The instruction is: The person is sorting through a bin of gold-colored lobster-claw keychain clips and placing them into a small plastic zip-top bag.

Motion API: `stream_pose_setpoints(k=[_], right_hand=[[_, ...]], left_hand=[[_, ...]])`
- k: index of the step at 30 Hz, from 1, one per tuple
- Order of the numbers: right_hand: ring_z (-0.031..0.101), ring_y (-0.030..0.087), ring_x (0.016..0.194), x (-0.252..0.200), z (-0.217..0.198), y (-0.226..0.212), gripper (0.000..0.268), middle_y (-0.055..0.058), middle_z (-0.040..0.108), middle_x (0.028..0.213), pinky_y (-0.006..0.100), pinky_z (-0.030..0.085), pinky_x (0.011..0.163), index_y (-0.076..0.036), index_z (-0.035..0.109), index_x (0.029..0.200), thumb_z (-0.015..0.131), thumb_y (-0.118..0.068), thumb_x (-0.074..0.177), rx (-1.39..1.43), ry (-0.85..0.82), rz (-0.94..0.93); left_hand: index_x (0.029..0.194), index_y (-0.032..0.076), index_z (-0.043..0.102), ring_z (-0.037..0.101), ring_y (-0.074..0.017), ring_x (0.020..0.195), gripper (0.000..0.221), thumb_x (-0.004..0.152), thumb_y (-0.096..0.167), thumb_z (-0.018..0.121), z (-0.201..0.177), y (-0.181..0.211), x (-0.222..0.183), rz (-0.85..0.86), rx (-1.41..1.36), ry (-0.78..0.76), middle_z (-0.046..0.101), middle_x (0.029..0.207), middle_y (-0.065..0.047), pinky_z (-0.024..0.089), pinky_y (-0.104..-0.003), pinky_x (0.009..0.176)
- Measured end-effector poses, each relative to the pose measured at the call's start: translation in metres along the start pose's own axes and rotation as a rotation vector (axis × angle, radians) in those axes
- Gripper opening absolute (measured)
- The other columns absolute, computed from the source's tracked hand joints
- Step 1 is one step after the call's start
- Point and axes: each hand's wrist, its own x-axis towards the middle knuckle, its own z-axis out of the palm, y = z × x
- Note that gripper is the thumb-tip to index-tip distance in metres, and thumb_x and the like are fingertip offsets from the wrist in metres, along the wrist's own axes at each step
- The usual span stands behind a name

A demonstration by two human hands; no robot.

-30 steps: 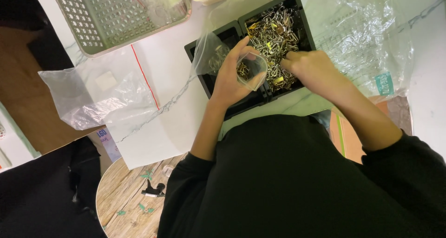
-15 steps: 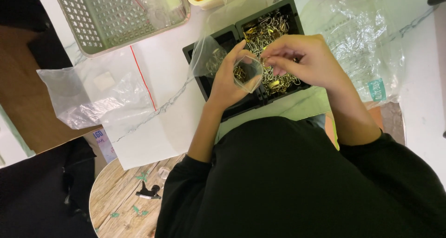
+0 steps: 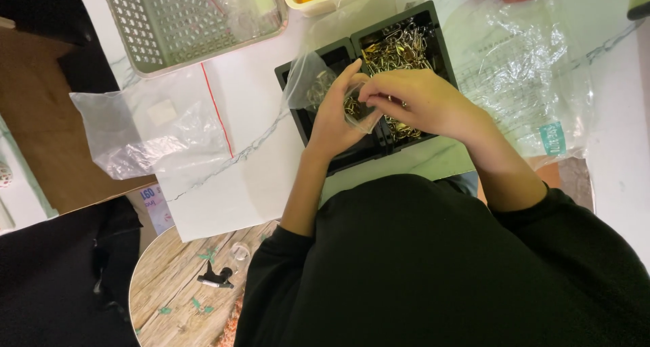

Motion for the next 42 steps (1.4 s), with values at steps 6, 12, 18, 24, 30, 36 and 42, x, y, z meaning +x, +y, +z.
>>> stream_pose_setpoints(k=[6, 12, 18, 24, 30, 36, 42], right_hand=[[0.073, 0.023, 0.084, -0.002, -0.003, -0.002, 0.014, 0.005, 0.074, 0.1, 0.031, 0.056, 0.07, -0.008, 0.068, 0.113, 0.069, -0.008, 0.1, -0.011, 0.084, 0.06], [0.072, 0.024, 0.091, -0.017, -0.013, -0.008, 0.013, 0.007, 0.072, 0.112, 0.032, 0.057, 0.074, -0.007, 0.067, 0.114, 0.07, -0.007, 0.101, -0.156, 0.221, -0.024], [0.071, 0.026, 0.08, -0.051, -0.009, 0.032, 0.009, 0.004, 0.073, 0.101, 0.038, 0.056, 0.068, -0.01, 0.073, 0.101, 0.075, -0.015, 0.094, -0.371, 0.012, 0.214], [0.071, 0.029, 0.077, -0.067, 0.035, 0.05, 0.017, 0.007, 0.071, 0.093, 0.039, 0.056, 0.064, -0.009, 0.074, 0.095, 0.076, -0.016, 0.08, -0.478, -0.117, 0.153], [0.068, 0.02, 0.07, -0.063, 0.019, 0.064, 0.011, 0.005, 0.071, 0.09, 0.032, 0.054, 0.059, -0.006, 0.074, 0.093, 0.076, -0.017, 0.094, -0.393, 0.036, 0.147], [0.066, 0.016, 0.075, -0.035, -0.028, 0.012, 0.009, 0.006, 0.068, 0.093, 0.028, 0.051, 0.064, -0.005, 0.074, 0.106, 0.077, -0.011, 0.101, -0.182, 0.211, 0.157], [0.067, 0.015, 0.079, -0.009, -0.031, -0.011, 0.01, 0.005, 0.072, 0.104, 0.025, 0.052, 0.066, -0.006, 0.072, 0.109, 0.079, -0.011, 0.103, -0.12, 0.174, -0.065]], left_hand=[[0.157, 0.007, 0.034, 0.067, -0.0222, 0.115, 0.088, 0.089, 0.013, 0.088, 0.0, -0.004, -0.001, 0.025, -0.015, 0.002, 0.066, 0.127, -0.009, 0.053, -0.036, 0.11], [0.157, 0.007, 0.034, 0.066, -0.0209, 0.114, 0.088, 0.088, 0.012, 0.089, 0.0, -0.003, 0.0, -0.01, -0.034, -0.018, 0.065, 0.128, -0.009, 0.054, -0.034, 0.107], [0.158, 0.007, 0.034, 0.067, -0.0201, 0.116, 0.089, 0.088, 0.011, 0.089, -0.001, -0.001, 0.005, 0.008, -0.03, -0.031, 0.065, 0.13, -0.008, 0.054, -0.036, 0.111], [0.158, 0.007, 0.034, 0.067, -0.0199, 0.116, 0.089, 0.088, 0.01, 0.089, 0.0, -0.001, 0.004, 0.021, 0.004, -0.029, 0.065, 0.129, -0.007, 0.054, -0.035, 0.11], [0.158, 0.007, 0.034, 0.067, -0.0202, 0.116, 0.088, 0.089, 0.011, 0.089, -0.001, -0.001, 0.003, 0.017, -0.019, -0.034, 0.065, 0.13, -0.007, 0.054, -0.035, 0.111], [0.158, 0.009, 0.035, 0.067, -0.0197, 0.113, 0.09, 0.088, 0.014, 0.09, -0.003, 0.0, 0.007, 0.01, 0.003, -0.048, 0.066, 0.128, -0.006, 0.055, -0.036, 0.111], [0.159, 0.009, 0.033, 0.066, -0.0215, 0.119, 0.089, 0.09, 0.015, 0.089, -0.004, -0.002, 0.003, 0.014, -0.014, -0.05, 0.065, 0.131, -0.007, 0.053, -0.037, 0.114]])
